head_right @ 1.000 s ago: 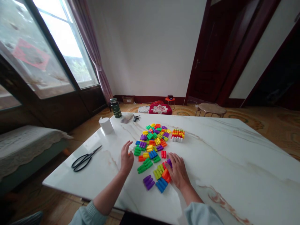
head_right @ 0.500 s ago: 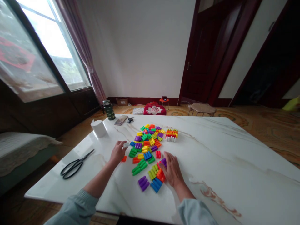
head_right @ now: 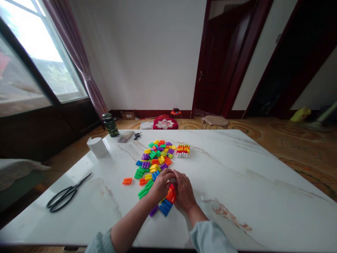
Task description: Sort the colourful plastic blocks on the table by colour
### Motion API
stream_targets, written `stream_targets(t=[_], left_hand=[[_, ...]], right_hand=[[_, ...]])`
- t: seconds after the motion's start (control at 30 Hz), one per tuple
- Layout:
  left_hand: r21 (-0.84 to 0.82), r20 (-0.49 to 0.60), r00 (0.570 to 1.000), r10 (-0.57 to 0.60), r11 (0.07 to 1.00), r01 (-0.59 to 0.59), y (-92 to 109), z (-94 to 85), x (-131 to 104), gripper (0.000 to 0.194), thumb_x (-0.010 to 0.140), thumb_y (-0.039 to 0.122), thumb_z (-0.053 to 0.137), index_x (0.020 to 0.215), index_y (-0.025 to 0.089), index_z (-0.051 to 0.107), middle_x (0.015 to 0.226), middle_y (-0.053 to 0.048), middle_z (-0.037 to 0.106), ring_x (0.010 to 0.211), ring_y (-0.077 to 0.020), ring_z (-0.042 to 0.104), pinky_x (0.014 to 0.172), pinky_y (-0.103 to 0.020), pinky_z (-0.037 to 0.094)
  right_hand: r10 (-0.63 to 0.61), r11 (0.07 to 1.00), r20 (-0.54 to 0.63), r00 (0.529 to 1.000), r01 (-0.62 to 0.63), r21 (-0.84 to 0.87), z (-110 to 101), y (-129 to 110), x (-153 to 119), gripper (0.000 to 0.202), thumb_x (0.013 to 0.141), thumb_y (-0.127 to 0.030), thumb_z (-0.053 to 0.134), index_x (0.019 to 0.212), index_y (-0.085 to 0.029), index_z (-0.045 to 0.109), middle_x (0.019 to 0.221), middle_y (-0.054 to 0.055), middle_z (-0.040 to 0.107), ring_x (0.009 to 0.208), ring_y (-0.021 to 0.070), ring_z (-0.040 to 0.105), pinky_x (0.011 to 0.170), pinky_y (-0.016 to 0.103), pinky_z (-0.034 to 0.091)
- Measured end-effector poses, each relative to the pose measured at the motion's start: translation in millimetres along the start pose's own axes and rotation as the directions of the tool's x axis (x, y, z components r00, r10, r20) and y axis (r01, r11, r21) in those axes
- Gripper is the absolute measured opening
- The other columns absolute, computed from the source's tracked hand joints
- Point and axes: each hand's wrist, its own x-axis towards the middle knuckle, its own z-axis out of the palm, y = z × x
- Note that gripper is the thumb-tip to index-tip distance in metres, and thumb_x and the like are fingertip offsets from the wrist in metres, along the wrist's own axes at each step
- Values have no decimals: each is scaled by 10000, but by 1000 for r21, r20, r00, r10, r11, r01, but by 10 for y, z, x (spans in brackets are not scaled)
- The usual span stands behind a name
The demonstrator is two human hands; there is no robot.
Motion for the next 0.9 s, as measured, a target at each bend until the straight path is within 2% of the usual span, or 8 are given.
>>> stream_targets(t=[0.2,0.3,0.4,0.5,0.6,0.7,0.83,0.9], left_hand=[[61,5,999,34,998,-34,-54,-84,-89,394,833,29,472,1125,229,645,1086,-72,611,1009,-187,611,891,-346,539],[267,2,1000,10,964,-10,-162,-271,-225,401,886,150,520,1268,265,563,1261,-92,575,1164,-237,564,987,-430,497],[506,2,1000,-20,863,16,-340,-512,-379,494,884,272,572,1370,296,488,1453,-98,455,1356,-313,405,1125,-571,322],[627,53,996,-76,779,26,-512,-695,-505,550,894,373,562,1425,301,438,1538,-96,353,1418,-342,311,1144,-619,243],[669,78,992,-96,743,20,-633,-758,-580,557,922,431,515,1455,323,396,1540,-77,362,1423,-329,310,1150,-620,220],[687,75,992,-98,726,20,-696,-744,-610,528,934,445,488,1443,325,416,1531,-63,385,1423,-317,314,1159,-614,199],[699,79,992,-99,715,15,-716,-729,-622,490,941,435,474,1413,306,465,1539,-67,373,1430,-316,302,1159,-609,208],[700,77,993,-90,714,10,-711,-735,-623,489,939,425,479,1412,302,469,1538,-71,374,1434,-317,295,1159,-609,210]], right_hand=[[6,998,-14,1000,-7,-56,-5,2,9,310,947,-270,438,1235,-167,487,1114,104,630,983,234,561,836,398,456],[66,992,-35,997,-69,-101,2,43,20,243,956,-326,444,1120,-174,540,1018,89,651,919,223,565,815,376,428],[200,969,-113,973,-214,-126,35,159,13,286,958,-385,440,1101,-165,553,980,96,657,902,226,572,832,371,417],[379,901,-256,889,-418,-119,102,322,-34,383,952,-474,403,1055,-146,573,948,127,659,880,245,573,814,374,427],[484,825,-345,805,-550,-126,161,455,-72,429,917,-524,413,975,-147,610,941,147,645,872,259,559,811,383,431],[559,786,-288,778,-607,-116,147,571,-11,349,870,-462,493,969,-156,627,933,115,629,835,232,568,783,343,439],[696,669,-234,679,-731,-134,14,827,241,275,824,-330,549,1012,-143,620,945,89,619,759,178,580,726,277,439],[712,644,-229,664,-747,-165,-49,983,387,256,816,-303,564,1004,-141,627,942,86,622,767,173,585,722,266,432]])
